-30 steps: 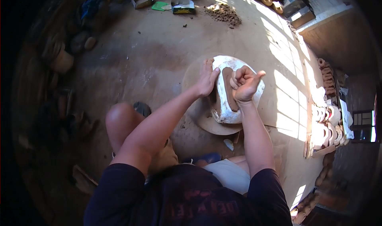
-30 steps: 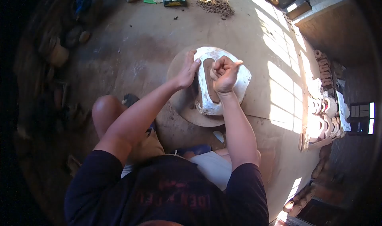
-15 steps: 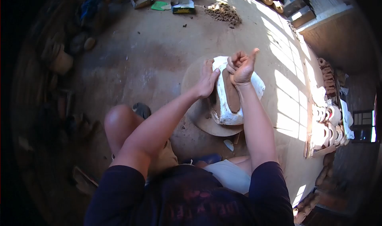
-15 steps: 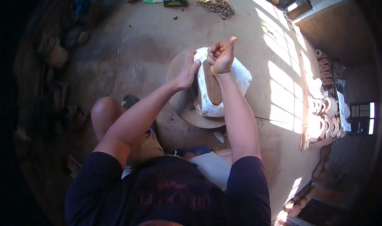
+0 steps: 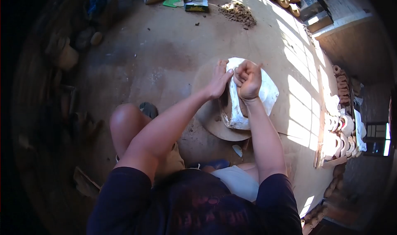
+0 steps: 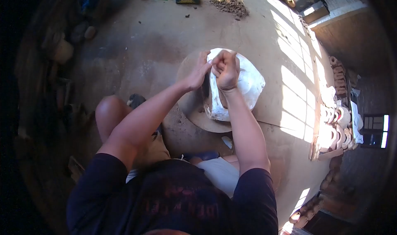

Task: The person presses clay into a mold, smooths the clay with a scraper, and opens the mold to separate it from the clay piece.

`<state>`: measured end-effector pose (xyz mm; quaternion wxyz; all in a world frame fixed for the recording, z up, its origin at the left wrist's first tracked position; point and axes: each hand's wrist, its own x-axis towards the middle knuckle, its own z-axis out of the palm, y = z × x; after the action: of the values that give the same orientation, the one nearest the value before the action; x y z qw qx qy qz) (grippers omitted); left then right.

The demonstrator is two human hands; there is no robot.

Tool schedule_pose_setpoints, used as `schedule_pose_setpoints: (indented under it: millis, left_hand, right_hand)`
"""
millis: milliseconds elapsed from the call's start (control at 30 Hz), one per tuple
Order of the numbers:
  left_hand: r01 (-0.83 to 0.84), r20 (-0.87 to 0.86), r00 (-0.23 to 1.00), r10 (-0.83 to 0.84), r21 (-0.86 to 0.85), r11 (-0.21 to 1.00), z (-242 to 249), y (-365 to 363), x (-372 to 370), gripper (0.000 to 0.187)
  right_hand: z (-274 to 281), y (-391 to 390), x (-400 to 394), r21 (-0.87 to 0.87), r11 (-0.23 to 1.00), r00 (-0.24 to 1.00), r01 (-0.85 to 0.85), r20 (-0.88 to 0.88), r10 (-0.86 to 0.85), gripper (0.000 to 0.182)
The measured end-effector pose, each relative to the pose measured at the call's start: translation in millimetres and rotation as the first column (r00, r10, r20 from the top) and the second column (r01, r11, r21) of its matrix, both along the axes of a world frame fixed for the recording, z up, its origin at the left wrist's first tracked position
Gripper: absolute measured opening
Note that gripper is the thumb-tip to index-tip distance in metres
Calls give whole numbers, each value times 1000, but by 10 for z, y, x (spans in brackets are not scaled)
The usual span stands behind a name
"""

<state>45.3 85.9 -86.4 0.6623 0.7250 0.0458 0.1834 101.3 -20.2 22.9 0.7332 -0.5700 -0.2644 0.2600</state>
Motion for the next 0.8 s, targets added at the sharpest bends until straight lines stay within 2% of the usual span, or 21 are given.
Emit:
schedule_pose_setpoints:
  millis: [33, 133, 167, 200, 267, 367, 400, 433, 467, 500, 600, 733, 800]
  left_hand:
    - [1, 6, 1000, -1, -3, 1000, 14, -2, 19, 71]
    - [-1, 1, 1000, 1, 14, 1000, 112, 53, -1, 69]
    - [-12, -11, 1000, 12, 36, 999, 139, 66, -3, 69]
    - [-21, -31, 999, 23, 52, 998, 142, 57, -37, 69]
    - [-30, -39, 999, 30, -2, 1000, 168, 10, -102, 69]
    - [-17, -26, 1000, 18, 10, 1000, 186, 58, -55, 70]
    - [-14, -37, 999, 15, 31, 999, 142, 68, -34, 71]
    - [-10, -53, 998, 13, 49, 999, 65, 63, -35, 71]
    - [-23, -40, 999, 24, 25, 999, -11, 47, -33, 72]
    - [-28, -22, 999, 28, 0, 1000, -36, 22, -29, 73]
    - [-20, -35, 999, 20, 6, 1000, -23, 40, -12, 75]
    - [-21, -75, 997, 23, 24, 999, 48, 38, -94, 77]
    - [-17, -90, 996, 20, 40, 999, 49, 49, -93, 78]
  right_hand:
    - [-13, -10, 19, 147, 989, 999, -25, -39, 31, 78]
    - [109, -35, -139, 189, 981, 995, 48, -91, -31, 79]
    - [233, -88, -246, 272, 962, 999, 16, -52, -2, 81]
    - [246, -149, -294, 270, 962, 994, -43, 107, 14, 82]
    - [-5, -250, -253, 248, 969, 999, -17, -41, 28, 77]
    - [151, -355, -52, 8, 994, 990, 108, -87, -106, 68]
    - [228, -320, 43, -163, 969, 953, 185, 272, -136, 60]
    - [342, -257, 128, -291, 904, 801, 311, 592, -85, 52]
    - [444, -229, 163, -353, 808, 560, 472, 828, 36, 46]
    - [588, -217, 112, -587, 685, 666, 432, 720, 197, 37]
    - [530, -208, 123, -709, 605, 527, 361, 691, 495, 36]
    - [625, -141, 94, -769, 503, 560, 394, 635, 532, 40]
    - [629, -115, 204, -811, 468, 661, 351, 569, 490, 37]
